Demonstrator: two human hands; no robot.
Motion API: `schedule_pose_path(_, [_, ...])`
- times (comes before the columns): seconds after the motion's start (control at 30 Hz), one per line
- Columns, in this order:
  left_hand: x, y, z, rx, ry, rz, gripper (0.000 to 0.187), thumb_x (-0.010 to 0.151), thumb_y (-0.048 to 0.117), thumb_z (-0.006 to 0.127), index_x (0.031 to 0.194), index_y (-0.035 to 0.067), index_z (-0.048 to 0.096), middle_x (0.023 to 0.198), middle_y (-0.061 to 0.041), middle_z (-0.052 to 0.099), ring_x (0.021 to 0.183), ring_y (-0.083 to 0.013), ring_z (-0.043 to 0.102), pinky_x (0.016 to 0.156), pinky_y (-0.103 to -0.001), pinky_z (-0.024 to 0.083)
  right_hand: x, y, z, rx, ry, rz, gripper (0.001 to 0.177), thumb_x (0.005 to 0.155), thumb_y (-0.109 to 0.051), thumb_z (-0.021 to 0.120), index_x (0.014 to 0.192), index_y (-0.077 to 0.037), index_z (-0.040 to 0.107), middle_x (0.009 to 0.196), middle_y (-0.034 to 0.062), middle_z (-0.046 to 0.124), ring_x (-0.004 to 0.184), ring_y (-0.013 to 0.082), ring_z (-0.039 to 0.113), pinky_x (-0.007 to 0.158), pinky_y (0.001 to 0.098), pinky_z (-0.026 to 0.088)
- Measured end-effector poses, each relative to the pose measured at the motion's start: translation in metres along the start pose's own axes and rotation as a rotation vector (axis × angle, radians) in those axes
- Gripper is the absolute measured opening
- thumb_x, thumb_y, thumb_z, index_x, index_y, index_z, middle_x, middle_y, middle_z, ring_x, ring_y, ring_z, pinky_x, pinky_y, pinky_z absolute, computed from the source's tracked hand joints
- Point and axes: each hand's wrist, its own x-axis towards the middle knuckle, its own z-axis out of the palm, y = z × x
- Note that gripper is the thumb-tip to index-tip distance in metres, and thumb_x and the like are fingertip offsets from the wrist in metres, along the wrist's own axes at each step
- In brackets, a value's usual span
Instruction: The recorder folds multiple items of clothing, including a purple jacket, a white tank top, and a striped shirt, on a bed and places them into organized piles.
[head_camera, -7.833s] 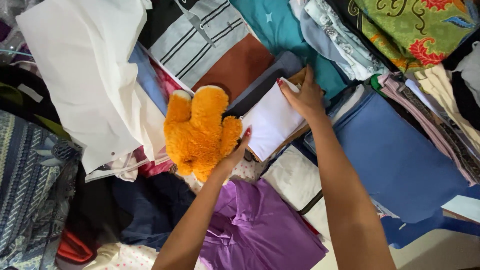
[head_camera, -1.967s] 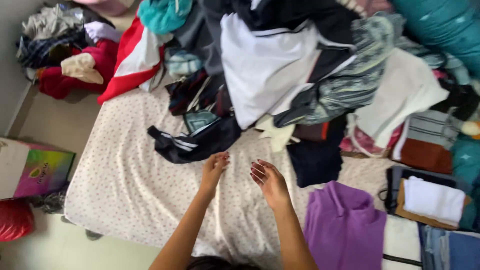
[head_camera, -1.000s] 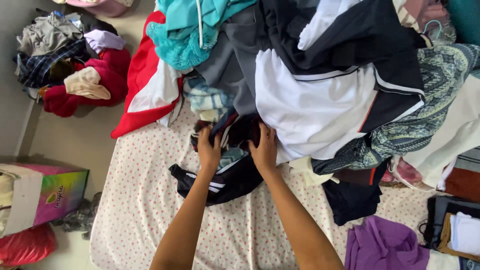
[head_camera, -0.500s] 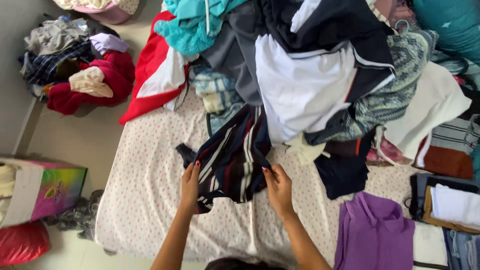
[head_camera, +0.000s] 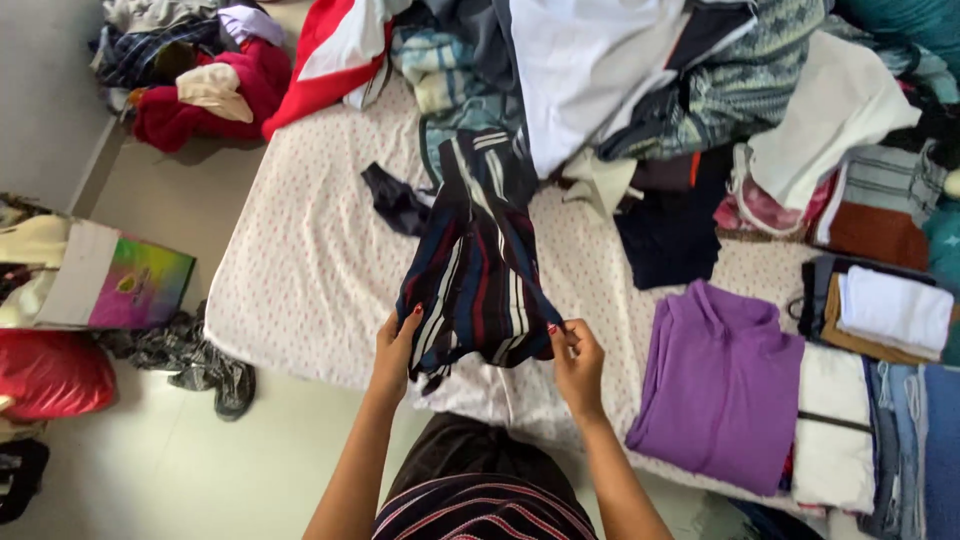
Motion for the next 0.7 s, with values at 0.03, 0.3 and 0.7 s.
schedule_pose_path(0.03, [-0.014,0.002,-0.003,0.0,-0.003,0.008,0.037,0.099,0.025,0.067,0.126,0.0,0.068,0.11,-0.001,0.072,0.094,-0.0075,0.063,0.083,-0.023,0.051,-0.011,-0.012,-0.008,0.002,0.003,-0.007,0.018,0.103,-0.012,0.064,0.09,0.0,0.058,0.072,-0.0022,0.058,0.067,0.0033,0.052,0.059,0.0216,0.042])
schedule_pose_path(0.3, [-0.082,-0.02,-0.025,-0.294,0.011,-0.182,0.027,0.094,0.017,0.069,0.117,0.004,0.065,0.104,-0.004,0.073,0.09,-0.013,0.068,0.078,-0.028,0.055,-0.066,0.02,-0.069,0.16,-0.017,0.095,0.012,0.098,-0.008,0.07,0.091,-0.001,0.065,0.073,-0.0003,0.067,0.063,0.0017,0.055,0.055,0.0207,0.041])
schedule_pose_path(0.7, [-0.008,-0.008,-0.027,-0.295,0.096,-0.076,0.057,0.089,0.016,0.071,0.14,0.018,0.046,0.132,-0.006,0.061,0.105,-0.0165,0.066,0.076,-0.032,0.056,0.015,0.052,-0.034,0.217,-0.063,0.084,0.037,0.091,-0.007,0.065,0.126,-0.011,0.053,0.114,0.0074,0.072,0.097,0.0082,0.068,0.085,0.0225,0.054])
